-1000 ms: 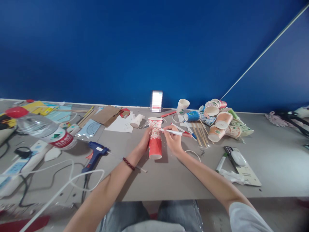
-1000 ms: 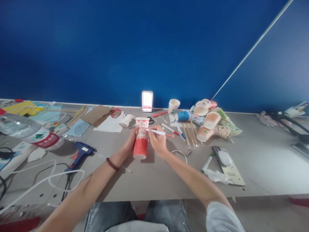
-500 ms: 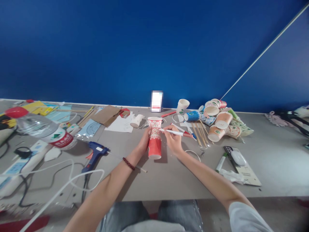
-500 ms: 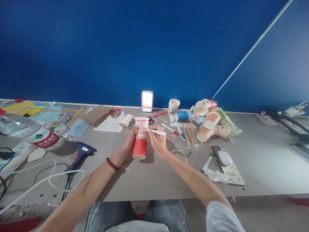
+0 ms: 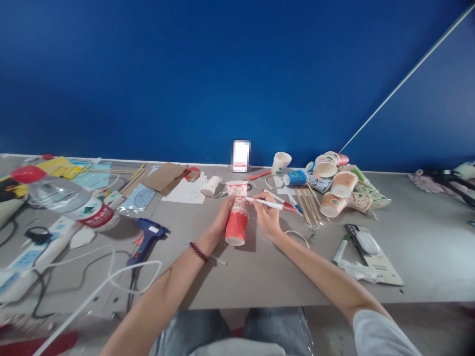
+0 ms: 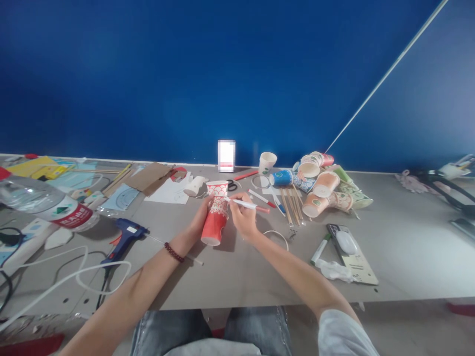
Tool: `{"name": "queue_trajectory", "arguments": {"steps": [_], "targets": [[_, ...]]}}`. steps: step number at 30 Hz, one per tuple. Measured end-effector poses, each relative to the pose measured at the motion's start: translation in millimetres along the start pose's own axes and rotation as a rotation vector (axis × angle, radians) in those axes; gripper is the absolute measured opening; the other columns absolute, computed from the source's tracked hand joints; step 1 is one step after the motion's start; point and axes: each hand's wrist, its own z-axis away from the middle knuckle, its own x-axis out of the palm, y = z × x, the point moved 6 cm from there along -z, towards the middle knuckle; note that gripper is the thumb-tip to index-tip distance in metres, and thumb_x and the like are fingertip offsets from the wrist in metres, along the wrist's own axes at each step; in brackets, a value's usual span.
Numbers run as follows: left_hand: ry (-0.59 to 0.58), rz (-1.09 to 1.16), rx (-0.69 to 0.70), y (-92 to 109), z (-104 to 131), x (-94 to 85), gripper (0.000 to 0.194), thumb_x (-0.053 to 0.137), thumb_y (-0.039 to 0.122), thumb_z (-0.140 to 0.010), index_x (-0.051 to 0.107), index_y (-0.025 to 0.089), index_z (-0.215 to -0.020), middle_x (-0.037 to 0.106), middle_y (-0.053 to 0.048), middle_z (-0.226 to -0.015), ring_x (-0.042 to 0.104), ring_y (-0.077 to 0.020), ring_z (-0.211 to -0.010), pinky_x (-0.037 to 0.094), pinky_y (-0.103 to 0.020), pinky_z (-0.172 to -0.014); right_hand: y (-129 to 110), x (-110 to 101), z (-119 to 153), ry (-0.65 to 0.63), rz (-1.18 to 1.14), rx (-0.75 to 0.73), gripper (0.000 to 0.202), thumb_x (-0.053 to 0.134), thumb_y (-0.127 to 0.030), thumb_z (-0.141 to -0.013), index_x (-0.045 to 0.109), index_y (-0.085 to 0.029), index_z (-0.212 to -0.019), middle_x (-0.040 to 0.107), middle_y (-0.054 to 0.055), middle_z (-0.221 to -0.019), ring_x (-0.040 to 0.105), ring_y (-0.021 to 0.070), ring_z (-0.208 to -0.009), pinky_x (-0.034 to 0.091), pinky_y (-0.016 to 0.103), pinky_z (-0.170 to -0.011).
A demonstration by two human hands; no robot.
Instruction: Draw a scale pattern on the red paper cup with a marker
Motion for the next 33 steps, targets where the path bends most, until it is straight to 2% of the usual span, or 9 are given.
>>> {"name": "queue_trajectory", "arguments": {"steps": [6, 15, 25, 33], "targets": [[-0.025, 0.084, 0.005, -1, -5, -2.2, 0.045, 0.051, 0.056, -0.088, 0.066, 0.014, -0.086, 0.067, -0.008, -0.065, 0.064, -0.0194, -0.052, 0.05, -0.029, -0.046, -6, 3, 0, -0.023, -0.005, 0.005, 0.01, 0.059, -0.033, -0.082, 0.059, -0.022, -0.081, 0.059, -0.001, -0.069, 0.058, 0.0155, -0.066, 0.048, 0.028, -0.06], [-0.016, 0.053, 0.01, -1, -3, -0.8, 0.045, 0.051, 0.056, -0.088, 0.065, 0.015, -0.079, 0.066, -0.009, -0.062, 0.062, -0.0195, -0.049, 0.05, -0.03, -0.045, -10, 5, 1, -0.053, 0.035, 0.015, 0.009, 0.058, -0.031, -0.083, 0.059, -0.022, -0.083, 0.059, -0.002, -0.069, 0.055, 0.0139, -0.062, 0.046, 0.027, -0.056], [-0.02, 0.052, 0.013, -2, -6, -3.5, 0.045, 0.051, 0.056, -0.088, 0.066, 0.015, -0.078, 0.066, -0.008, -0.063, 0.061, -0.0188, -0.05, 0.05, -0.03, -0.047, -8, 6, 2, -0.059, 0.018, 0.052, 0.01, 0.06, -0.031, -0.081, 0.061, -0.022, -0.084, 0.063, 0.0, -0.072, 0.059, 0.0162, -0.064, 0.048, 0.029, -0.058], [-0.038, 0.086, 0.018, -3, -6, -3.9, 0.043, 0.056, 0.056, -0.086, 0.069, 0.015, -0.089, 0.068, -0.007, -0.07, 0.064, -0.0181, -0.057, 0.052, -0.028, -0.052, -12, 7, 2, -0.055, 0.008, 0.048, 0.004, 0.058, -0.026, -0.077, 0.058, -0.022, -0.077, 0.06, -0.002, -0.067, 0.056, 0.0149, -0.06, 0.045, 0.027, -0.054]]}}
